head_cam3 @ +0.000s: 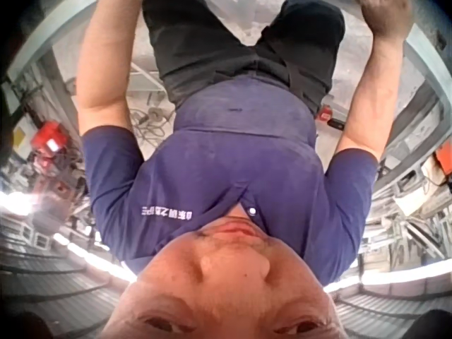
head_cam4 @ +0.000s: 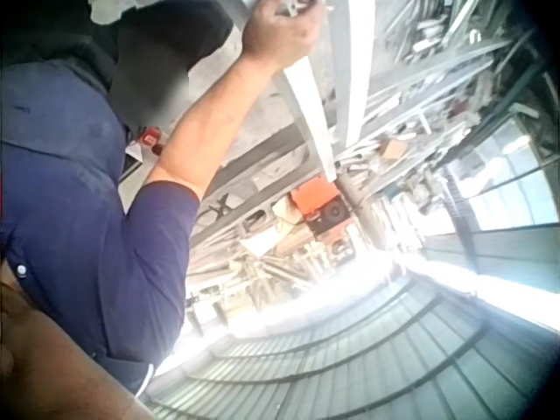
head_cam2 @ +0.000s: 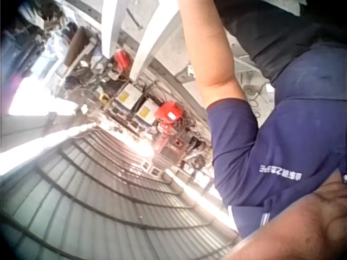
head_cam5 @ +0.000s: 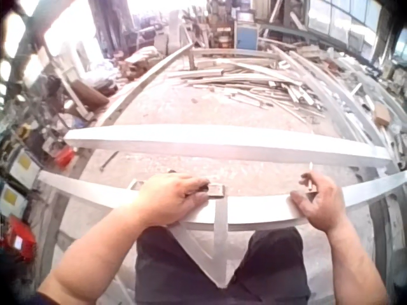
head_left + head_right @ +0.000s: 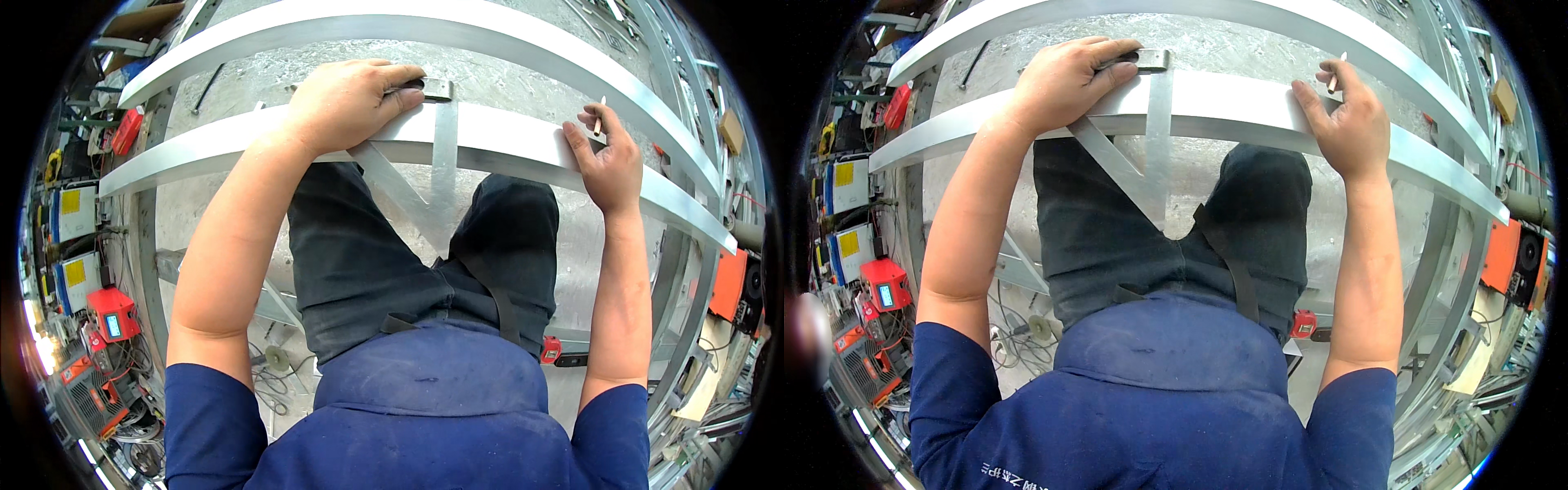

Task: The person sits on the floor and measures a long metal bar using a tape measure and a pencil. They mark specific points on the bar and use a set square to draw perpendicular lines. The person also positions a metal bracket on the bar to check alignment.

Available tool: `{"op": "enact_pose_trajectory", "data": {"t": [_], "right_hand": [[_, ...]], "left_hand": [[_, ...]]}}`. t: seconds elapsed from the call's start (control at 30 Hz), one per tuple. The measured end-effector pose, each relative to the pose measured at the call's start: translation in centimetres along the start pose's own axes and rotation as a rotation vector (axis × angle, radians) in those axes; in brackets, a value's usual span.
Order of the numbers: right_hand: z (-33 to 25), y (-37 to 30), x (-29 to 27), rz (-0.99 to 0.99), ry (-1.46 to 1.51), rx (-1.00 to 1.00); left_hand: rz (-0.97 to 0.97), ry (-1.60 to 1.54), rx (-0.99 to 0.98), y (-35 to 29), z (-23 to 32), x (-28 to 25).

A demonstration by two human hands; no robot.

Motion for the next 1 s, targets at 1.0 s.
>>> {"op": "enact_pose_trajectory", "data": {"t": [1.0], "right_hand": [[-12.4,-1.6,2.9,-0.096,0.611,0.070]], "left_hand": [[0.096,0.011,0.298,-1.9,1.4,-0.5]]}}
Point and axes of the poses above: each hand's wrist, its own y-axis towards the middle knuckle, its own x-axis out of the palm, z = x × y, the point moved 4 cm from there along y, towards the middle knuckle, and after that the axes turned 6 degrees about x, right-handed, at the moved point
